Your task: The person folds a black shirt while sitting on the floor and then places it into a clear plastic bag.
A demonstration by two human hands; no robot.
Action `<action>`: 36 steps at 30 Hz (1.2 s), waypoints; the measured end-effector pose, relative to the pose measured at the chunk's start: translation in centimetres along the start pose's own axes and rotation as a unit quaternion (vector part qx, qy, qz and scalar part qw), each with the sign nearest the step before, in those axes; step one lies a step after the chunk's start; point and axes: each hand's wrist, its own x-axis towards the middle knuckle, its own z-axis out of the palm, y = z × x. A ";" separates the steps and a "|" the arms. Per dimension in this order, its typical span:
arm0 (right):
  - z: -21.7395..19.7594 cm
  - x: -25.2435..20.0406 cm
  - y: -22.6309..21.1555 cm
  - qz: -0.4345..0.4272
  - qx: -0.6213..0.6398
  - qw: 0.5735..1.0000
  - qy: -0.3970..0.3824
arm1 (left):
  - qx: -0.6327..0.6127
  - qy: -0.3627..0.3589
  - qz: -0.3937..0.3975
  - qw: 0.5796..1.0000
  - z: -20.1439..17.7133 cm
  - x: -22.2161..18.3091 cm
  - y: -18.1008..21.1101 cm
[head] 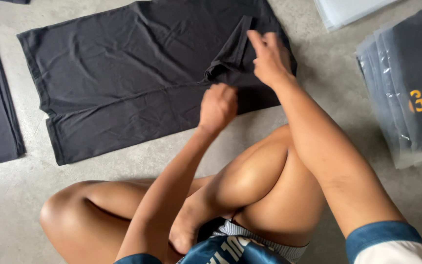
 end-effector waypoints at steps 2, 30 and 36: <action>0.5 0.2 -2.1 -0.111 -0.039 0.987 -0.105 | -0.053 0.023 -0.307 0.950 -0.9 -0.4 -1.4; -2.3 1.2 -0.8 0.298 0.079 0.916 -0.258 | -0.105 -0.104 -0.660 0.737 -2.7 2.6 -3.9; 0.3 1.8 0.4 0.315 0.145 0.925 -0.153 | -0.072 -0.090 -0.647 0.754 -3.8 2.7 -3.4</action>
